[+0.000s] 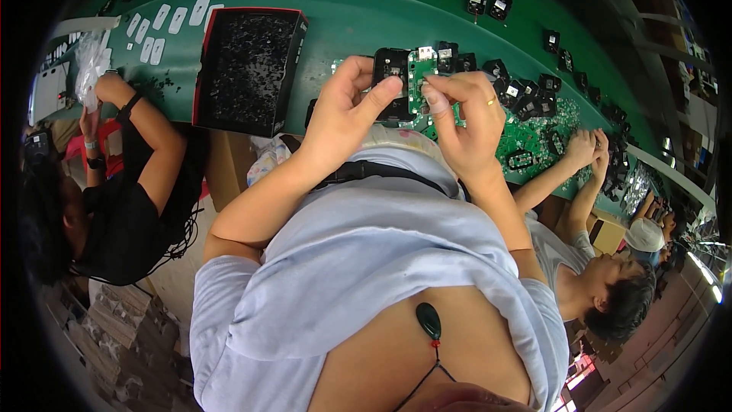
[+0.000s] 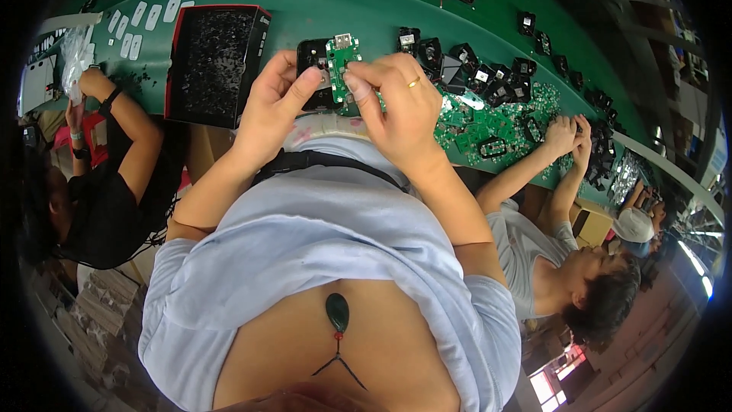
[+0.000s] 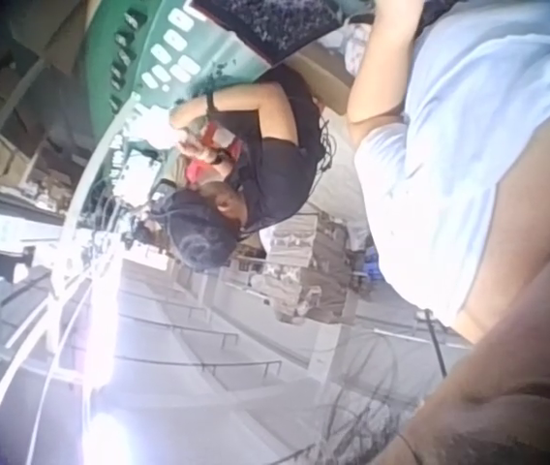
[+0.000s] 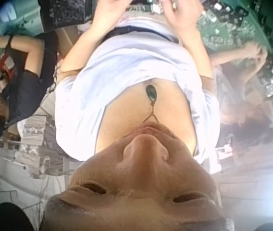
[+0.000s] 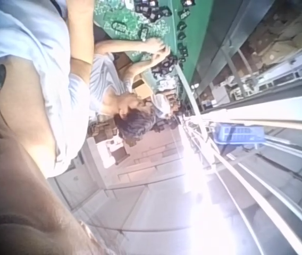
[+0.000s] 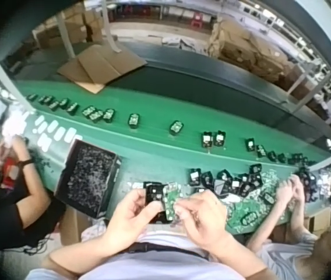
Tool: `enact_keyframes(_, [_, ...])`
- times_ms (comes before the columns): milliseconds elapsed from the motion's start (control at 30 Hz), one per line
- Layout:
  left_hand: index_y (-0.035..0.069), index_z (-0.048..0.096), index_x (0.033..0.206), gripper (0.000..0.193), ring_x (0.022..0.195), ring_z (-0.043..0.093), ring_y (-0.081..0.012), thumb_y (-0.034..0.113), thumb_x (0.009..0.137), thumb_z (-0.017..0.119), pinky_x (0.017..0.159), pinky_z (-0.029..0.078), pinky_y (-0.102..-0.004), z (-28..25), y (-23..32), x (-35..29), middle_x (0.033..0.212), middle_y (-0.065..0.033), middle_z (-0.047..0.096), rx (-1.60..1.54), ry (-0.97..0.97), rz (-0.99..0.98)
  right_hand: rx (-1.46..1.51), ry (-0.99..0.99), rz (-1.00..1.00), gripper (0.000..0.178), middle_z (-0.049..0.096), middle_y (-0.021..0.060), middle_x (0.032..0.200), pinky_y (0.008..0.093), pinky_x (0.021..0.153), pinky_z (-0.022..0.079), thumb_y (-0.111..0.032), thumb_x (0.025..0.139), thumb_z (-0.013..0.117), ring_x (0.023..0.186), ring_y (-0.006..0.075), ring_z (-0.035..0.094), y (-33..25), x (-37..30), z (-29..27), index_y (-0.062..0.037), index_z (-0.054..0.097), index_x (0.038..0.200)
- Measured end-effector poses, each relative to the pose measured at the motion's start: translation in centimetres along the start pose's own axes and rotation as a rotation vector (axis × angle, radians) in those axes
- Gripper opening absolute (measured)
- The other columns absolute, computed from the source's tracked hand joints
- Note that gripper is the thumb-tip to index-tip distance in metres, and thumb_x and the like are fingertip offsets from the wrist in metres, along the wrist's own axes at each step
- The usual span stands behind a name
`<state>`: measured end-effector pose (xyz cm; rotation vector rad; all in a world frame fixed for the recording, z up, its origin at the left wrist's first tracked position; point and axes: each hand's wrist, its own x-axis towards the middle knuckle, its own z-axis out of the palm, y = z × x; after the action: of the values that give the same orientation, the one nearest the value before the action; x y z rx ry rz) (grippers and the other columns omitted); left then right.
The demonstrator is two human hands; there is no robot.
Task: The person assembles electronic circuit boards into plastic housings by hand, securing them with screws.
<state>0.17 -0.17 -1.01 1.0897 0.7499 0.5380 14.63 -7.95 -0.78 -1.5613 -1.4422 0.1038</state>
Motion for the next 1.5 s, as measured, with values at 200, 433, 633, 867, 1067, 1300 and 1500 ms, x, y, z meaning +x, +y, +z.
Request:
enact_keyframes(200, [-0.002,0.043,0.105,0.036,0.080,0.059,-0.0109,0.017,0.082,0.064,0.068,0.048,-0.0221,0.3,-0.3,0.1,0.099,-0.0123,0.058,0.066,0.004,0.066,0.005,-0.029,-0.043,0.013,0.056,0.0063,0.068,0.0281,0.046,0.041,-0.005,0.070,0.067,0.057,0.0191,0.053,0.1,0.4,0.7,-0.0043,0.059,0.079])
enact_keyframes(433, [-0.002,0.044,0.101,0.041,0.071,0.060,-0.0095,0.023,0.079,0.067,0.060,0.047,-0.0215,-0.2,-1.0,0.8,0.094,-0.0121,0.060,0.181,0.020,0.067,-0.024,-0.065,-0.148,0.012,0.056,0.0058,0.069,0.0298,0.049,0.042,-0.004,0.069,0.066,0.060,0.0213,0.054,0.7,1.3,0.8,-0.0047,0.059,0.078])
enact_keyframes(633, [-0.001,0.046,0.099,0.040,0.068,0.059,-0.0089,0.027,0.079,0.067,0.057,0.047,-0.0225,-0.2,-1.2,1.5,0.088,-0.0106,0.061,0.253,0.056,0.081,-0.007,-0.205,-0.103,0.013,0.056,0.0065,0.070,0.0308,0.051,0.043,-0.004,0.069,0.065,0.061,0.0223,0.055,1.2,1.7,0.9,-0.0046,0.058,0.080])
enact_keyframes(867, [0.000,0.047,0.097,0.031,0.065,0.054,-0.0075,0.021,0.082,0.064,0.056,0.044,-0.0213,0.4,-1.7,2.8,0.081,-0.0061,0.059,0.247,0.088,0.126,-0.035,-0.190,-0.038,0.016,0.053,0.0070,0.072,0.0304,0.050,0.043,-0.004,0.071,0.064,0.061,0.0223,0.053,2.8,1.4,1.8,-0.0045,0.057,0.085])
enact_keyframes(1067, [0.000,0.053,0.091,0.017,0.068,0.049,-0.0073,0.015,0.085,0.058,0.059,0.042,-0.0228,-3.8,-4.6,10.3,0.077,-0.0029,0.057,0.220,0.180,0.029,0.281,0.046,0.512,0.028,0.052,0.0064,0.078,0.0234,0.051,0.040,-0.017,0.079,0.065,0.064,0.0140,0.051,9.3,1.3,3.8,-0.0043,0.052,0.101])
enact_keyframes(1300, [0.006,0.063,0.088,0.041,0.089,0.056,-0.0328,0.045,0.079,0.057,0.074,0.046,-0.0420,-10.0,-8.2,28.2,0.093,-0.0127,0.060,1.155,0.453,0.108,-0.775,-0.168,0.672,0.064,0.053,0.0186,0.108,0.0413,0.071,0.049,-0.048,0.077,0.059,0.085,0.0332,0.060,23.6,5.1,5.8,-0.0003,0.042,0.117])
enact_keyframes(1500, [0.001,0.056,0.099,0.036,0.088,0.050,-0.0354,0.027,0.076,0.062,0.076,0.043,-0.0409,-6.1,-5.5,30.8,0.088,-0.0174,0.055,1.491,0.401,0.247,-0.877,-0.461,0.725,0.064,0.053,0.0110,0.112,0.0415,0.070,0.050,-0.035,0.077,0.059,0.091,0.0309,0.059,25.4,6.6,6.2,-0.0089,0.031,0.128])
